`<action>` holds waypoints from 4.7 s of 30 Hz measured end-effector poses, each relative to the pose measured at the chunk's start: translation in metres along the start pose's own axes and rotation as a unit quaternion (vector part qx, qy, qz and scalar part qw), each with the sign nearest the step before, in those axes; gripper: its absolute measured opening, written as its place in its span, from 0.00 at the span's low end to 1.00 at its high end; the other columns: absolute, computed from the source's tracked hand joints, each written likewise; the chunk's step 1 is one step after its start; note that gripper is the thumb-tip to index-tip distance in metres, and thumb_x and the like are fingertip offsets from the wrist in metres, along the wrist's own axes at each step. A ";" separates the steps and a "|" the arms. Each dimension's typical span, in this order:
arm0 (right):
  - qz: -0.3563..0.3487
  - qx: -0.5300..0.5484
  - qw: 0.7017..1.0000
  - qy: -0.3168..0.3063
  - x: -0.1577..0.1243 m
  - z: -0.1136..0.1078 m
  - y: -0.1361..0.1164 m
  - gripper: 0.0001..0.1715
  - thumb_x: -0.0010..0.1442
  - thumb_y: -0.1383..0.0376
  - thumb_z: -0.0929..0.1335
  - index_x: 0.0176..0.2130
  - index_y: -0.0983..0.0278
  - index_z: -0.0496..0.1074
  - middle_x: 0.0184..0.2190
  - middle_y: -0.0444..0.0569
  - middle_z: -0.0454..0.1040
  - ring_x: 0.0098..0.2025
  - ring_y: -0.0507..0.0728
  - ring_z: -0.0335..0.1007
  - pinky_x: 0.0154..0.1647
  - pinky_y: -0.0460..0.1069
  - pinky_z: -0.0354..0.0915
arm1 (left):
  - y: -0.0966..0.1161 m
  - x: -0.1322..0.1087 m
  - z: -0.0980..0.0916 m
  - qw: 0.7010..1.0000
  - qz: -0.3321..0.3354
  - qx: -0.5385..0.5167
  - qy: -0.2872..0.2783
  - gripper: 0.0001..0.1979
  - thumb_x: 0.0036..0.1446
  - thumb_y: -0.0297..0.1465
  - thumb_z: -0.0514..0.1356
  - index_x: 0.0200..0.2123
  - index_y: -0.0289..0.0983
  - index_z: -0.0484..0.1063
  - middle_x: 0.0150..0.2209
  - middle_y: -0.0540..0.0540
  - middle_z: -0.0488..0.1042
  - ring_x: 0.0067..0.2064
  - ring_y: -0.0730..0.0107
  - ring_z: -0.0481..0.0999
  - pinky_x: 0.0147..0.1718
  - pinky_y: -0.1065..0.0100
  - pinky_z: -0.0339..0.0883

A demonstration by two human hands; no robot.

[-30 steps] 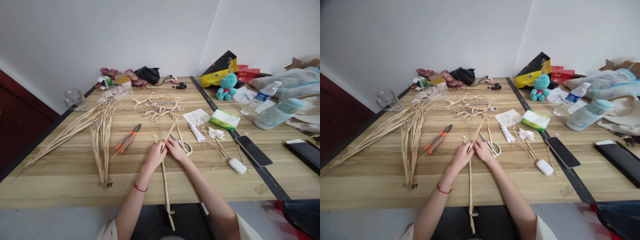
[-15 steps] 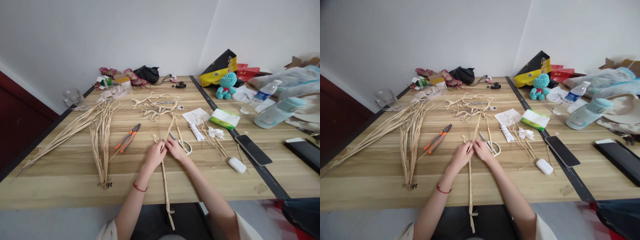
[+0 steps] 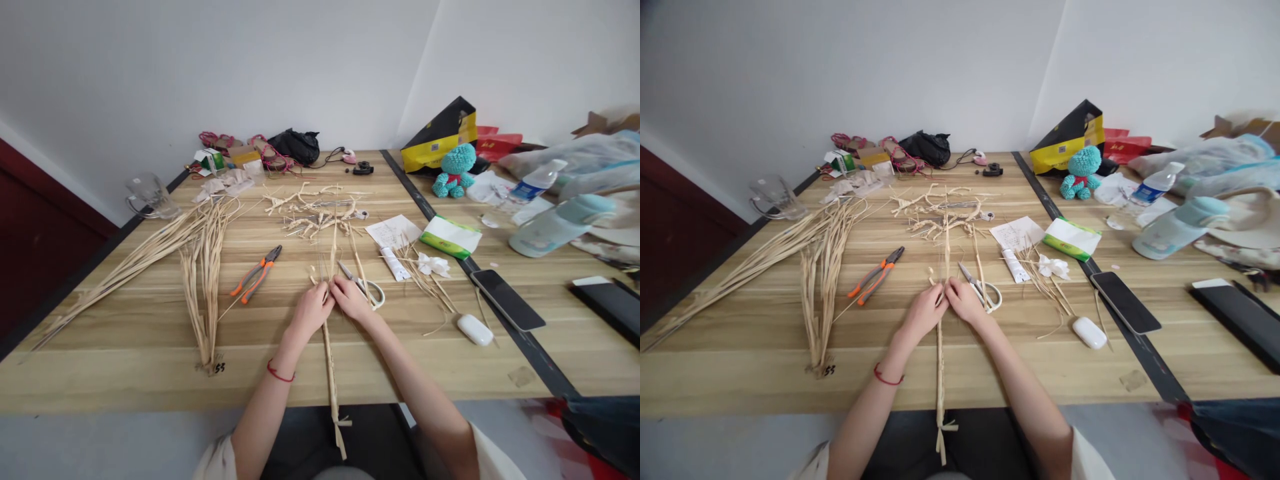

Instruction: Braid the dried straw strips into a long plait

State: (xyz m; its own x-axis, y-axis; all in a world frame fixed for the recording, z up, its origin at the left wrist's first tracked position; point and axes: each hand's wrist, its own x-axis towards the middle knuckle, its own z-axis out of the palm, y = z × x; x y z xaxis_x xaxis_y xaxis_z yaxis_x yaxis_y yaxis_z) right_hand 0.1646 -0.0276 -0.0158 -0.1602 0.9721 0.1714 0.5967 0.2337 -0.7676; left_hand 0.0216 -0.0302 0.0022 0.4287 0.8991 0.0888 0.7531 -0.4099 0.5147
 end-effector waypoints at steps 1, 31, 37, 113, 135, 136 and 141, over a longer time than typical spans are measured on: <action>0.000 -0.010 1.000 -0.001 0.000 0.000 0.000 0.13 0.62 0.63 0.57 0.25 0.61 0.54 0.21 0.43 0.62 0.26 0.53 0.60 0.29 0.47 0.53 | 0.000 0.000 0.000 1.000 0.000 0.005 -0.004 0.05 0.59 0.29 0.50 0.31 0.38 0.63 0.32 0.46 0.72 0.33 0.68 0.71 0.30 0.70 0.57; 0.017 0.134 0.987 0.091 0.000 -0.007 -0.005 0.20 0.63 0.56 0.58 0.23 0.62 0.59 0.19 0.41 0.58 0.23 0.52 0.55 0.26 0.47 0.52 | -0.012 0.003 -0.002 0.962 0.012 -0.266 -0.059 0.18 0.64 0.39 0.44 0.25 0.37 0.59 0.21 0.53 0.61 0.25 0.74 0.61 0.27 0.71 0.53; 0.018 0.231 0.972 0.039 -0.002 -0.012 -0.007 0.17 0.60 0.53 0.63 0.28 0.63 0.63 0.21 0.41 0.60 0.24 0.51 0.55 0.25 0.46 0.54 | -0.011 0.004 0.002 0.955 0.011 -0.293 -0.041 0.18 0.64 0.40 0.43 0.26 0.37 0.59 0.22 0.53 0.60 0.26 0.74 0.60 0.27 0.71 0.54; 0.112 0.435 0.893 0.014 0.001 -0.010 -0.007 0.14 0.46 0.58 0.72 0.25 0.64 0.67 0.19 0.41 0.67 0.20 0.48 0.60 0.23 0.46 0.58 | -0.006 0.012 -0.016 0.641 -0.147 -0.752 -0.052 0.11 0.51 0.31 0.60 0.34 0.36 0.60 0.19 0.58 0.55 0.15 0.87 0.48 0.14 0.80 0.41; 0.083 0.378 0.920 0.069 0.000 -0.010 -0.007 0.19 0.48 0.52 0.72 0.26 0.63 0.66 0.17 0.38 0.61 0.19 0.48 0.55 0.21 0.45 0.52 | -0.003 0.015 0.006 0.750 -0.175 -0.638 0.009 0.24 0.47 0.40 0.64 0.41 0.41 0.54 0.30 0.54 0.71 0.21 0.78 0.70 0.20 0.74 0.59; 0.082 0.377 0.920 0.071 0.000 -0.010 -0.007 0.19 0.48 0.52 0.72 0.25 0.63 0.65 0.17 0.38 0.61 0.19 0.48 0.55 0.21 0.45 0.52 | -0.003 0.015 0.006 0.753 -0.176 -0.634 0.000 0.23 0.48 0.41 0.64 0.40 0.41 0.55 0.31 0.53 0.72 0.22 0.77 0.71 0.21 0.74 0.60; 0.085 0.372 0.920 0.093 -0.001 -0.010 -0.010 0.19 0.49 0.53 0.73 0.24 0.63 0.66 0.17 0.39 0.61 0.19 0.47 0.55 0.21 0.45 0.53 | -0.002 0.015 0.008 0.749 -0.176 -0.638 0.020 0.25 0.48 0.47 0.62 0.40 0.42 0.52 0.35 0.51 0.73 0.24 0.76 0.73 0.22 0.73 0.62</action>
State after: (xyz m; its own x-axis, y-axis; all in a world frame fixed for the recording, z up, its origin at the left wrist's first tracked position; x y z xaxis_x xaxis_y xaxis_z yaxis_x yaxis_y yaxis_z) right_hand 0.1670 -0.0306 -0.0023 0.0645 0.9961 0.0599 -0.1141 0.0670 -0.9912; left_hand 0.0305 -0.0175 -0.0039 0.2808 0.9312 -0.2325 -0.2846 0.3121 0.9064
